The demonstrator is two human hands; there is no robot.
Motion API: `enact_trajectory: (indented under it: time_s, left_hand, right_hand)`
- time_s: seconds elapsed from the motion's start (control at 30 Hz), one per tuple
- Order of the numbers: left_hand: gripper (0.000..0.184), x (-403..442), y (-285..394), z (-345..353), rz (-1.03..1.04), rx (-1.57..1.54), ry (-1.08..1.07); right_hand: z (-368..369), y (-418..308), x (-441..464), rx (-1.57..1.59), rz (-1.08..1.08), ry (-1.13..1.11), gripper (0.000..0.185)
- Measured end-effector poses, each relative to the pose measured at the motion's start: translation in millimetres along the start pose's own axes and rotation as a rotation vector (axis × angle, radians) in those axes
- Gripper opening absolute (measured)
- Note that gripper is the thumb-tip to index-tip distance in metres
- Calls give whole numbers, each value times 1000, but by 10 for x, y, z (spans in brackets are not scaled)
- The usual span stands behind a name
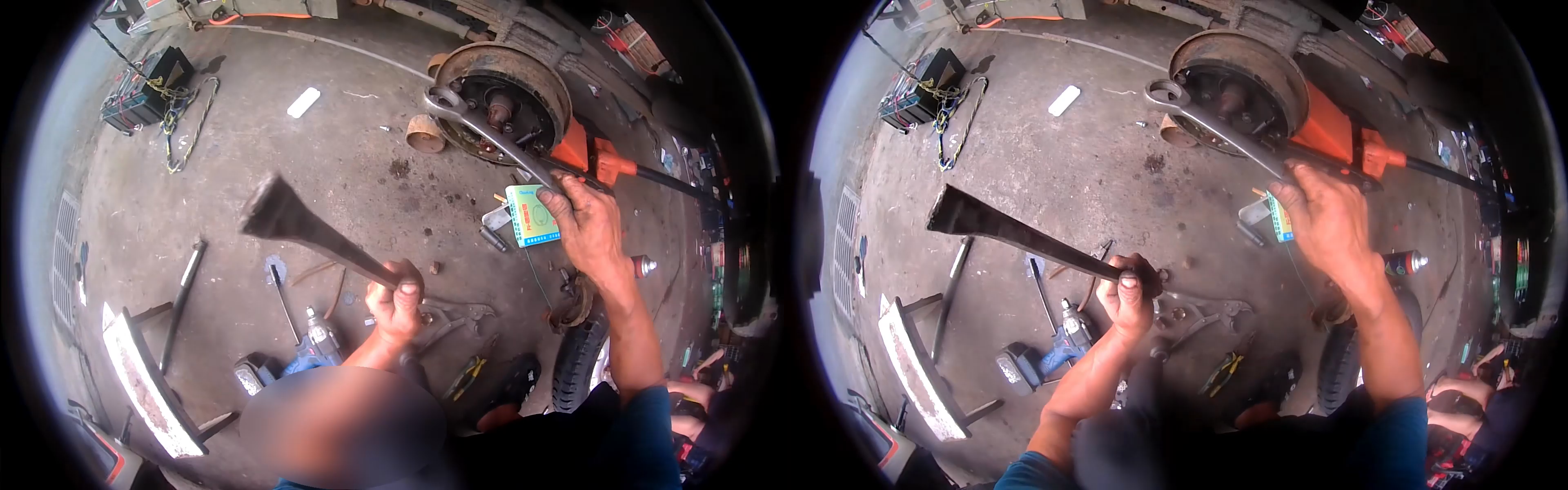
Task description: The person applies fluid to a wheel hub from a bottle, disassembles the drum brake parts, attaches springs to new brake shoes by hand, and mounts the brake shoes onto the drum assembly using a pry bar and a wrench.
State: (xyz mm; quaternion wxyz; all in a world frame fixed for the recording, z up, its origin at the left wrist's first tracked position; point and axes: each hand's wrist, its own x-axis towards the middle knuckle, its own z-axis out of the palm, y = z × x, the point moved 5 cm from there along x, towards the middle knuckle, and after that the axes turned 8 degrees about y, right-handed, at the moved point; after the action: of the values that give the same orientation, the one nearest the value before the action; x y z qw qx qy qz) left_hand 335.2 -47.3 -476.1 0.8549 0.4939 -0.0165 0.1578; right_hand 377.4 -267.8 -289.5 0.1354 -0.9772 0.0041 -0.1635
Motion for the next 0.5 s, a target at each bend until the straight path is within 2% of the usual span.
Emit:
enact_trajectory:
  time_s: [0.37, 0.4, 0.43, 0.5]
  left_hand:
    - [22, -40, -188, -45, 104, 57, -7]
    - [30, 17, -301, -28, 139, 232, -74]
    - [25, 172, -246, 105, -167, 374, -151]
    - [26, 299, -337, 135, -256, 639, -289]
  right_hand:
    - [-42, 50, 67, 24, 0, -16, 28]
    - [-47, 42, 76, 30, 19, -38, 28]
    - [-45, 36, 73, 36, 39, -59, 28]
    - [-10, 46, 33, 22, 34, -78, 28]
